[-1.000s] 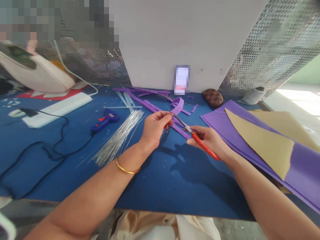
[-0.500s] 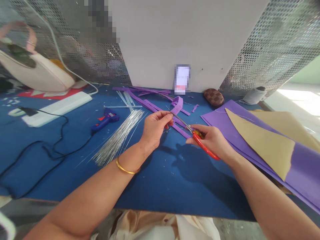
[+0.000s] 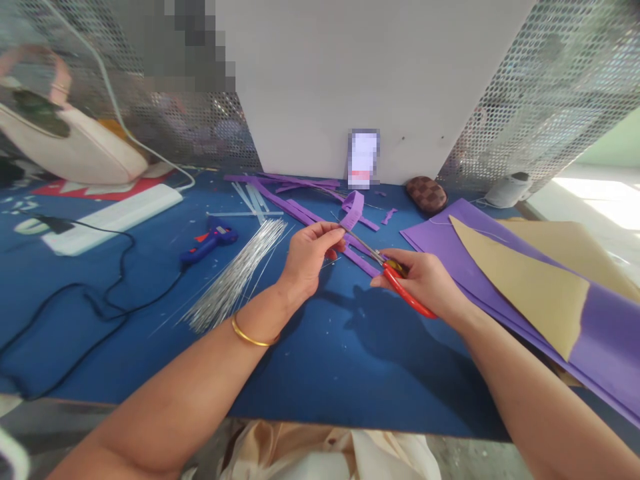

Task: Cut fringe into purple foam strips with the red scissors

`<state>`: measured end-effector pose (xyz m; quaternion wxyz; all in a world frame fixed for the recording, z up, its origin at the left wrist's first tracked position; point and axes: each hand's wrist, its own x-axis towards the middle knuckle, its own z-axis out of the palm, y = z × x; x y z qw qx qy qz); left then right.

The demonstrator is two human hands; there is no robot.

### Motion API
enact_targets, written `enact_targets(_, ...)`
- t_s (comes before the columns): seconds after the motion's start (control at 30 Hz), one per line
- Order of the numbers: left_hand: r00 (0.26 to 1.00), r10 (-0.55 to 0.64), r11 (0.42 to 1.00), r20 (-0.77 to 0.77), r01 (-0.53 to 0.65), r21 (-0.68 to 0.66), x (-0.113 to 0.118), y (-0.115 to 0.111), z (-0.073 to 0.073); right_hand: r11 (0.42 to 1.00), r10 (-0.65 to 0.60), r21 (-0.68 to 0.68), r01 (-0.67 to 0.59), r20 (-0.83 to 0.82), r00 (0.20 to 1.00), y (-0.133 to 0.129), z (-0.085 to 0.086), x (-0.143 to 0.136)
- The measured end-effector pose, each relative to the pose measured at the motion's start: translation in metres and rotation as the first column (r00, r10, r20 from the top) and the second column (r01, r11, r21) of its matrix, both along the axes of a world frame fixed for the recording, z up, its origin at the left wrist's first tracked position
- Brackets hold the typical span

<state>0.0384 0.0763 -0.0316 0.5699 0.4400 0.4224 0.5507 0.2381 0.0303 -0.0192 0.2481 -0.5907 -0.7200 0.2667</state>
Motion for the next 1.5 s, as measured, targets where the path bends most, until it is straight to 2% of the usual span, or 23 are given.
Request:
enact_targets(0.13, 0.998, 0.02, 0.998, 0.052, -0.016, -0.065, -0.005, 0.004, -0.002, 0.998, 0.009, 0.055, -0.015, 0.103, 0.995, 0.002, 0.0, 0.0)
enact_targets(0.27, 0.999, 0.031, 0.993, -0.024, -0.033, -0.117, -0.011, 0.012, -0.004, 0.993, 0.064, 0.088, -0.085, 0.221, 0.973, 0.003, 0.0, 0.001)
enact_targets(0.43, 0.984, -0.088, 0.991, -0.157, 0.071, -0.115, -0.014, 0.015, -0.005, 0.979, 0.155, 0.08, -0.189, 0.315, 0.936, 0.001, -0.001, 0.001)
enact_targets(0.53, 0.972, -0.156, 0.985, -0.176, 0.14, -0.097, -0.014, 0.014, -0.005, 0.966, 0.228, 0.029, -0.257, 0.376, 0.898, 0.001, -0.002, 0.002)
enact_targets(0.73, 0.993, -0.068, 0.991, -0.102, 0.055, -0.122, -0.018, 0.02, -0.008, 0.949, 0.303, -0.089, -0.302, 0.512, 0.804, 0.004, 0.0, 0.006)
enact_targets(0.93, 0.994, -0.112, 0.979, 0.009, 0.111, -0.173, -0.021, 0.022, -0.005, 0.94, 0.334, -0.122, -0.318, 0.508, 0.794, 0.001, -0.001, 0.004)
enact_targets(1.07, 0.997, -0.072, 0.971, 0.042, 0.08, -0.224, -0.023, 0.021, 0.001, 0.938, 0.337, -0.12, -0.325, 0.541, 0.771, 0.0, -0.004, 0.001)
enact_targets(1.3, 0.999, 0.034, 0.968, 0.018, -0.029, -0.25, -0.025, 0.025, -0.001, 0.943, 0.315, -0.099, -0.319, 0.581, 0.75, 0.0, -0.008, -0.003)
enact_targets(1.5, 0.998, 0.05, 0.965, -0.03, -0.056, -0.257, -0.021, 0.025, -0.006, 0.951, 0.292, -0.092, -0.294, 0.572, 0.766, -0.006, -0.007, -0.001)
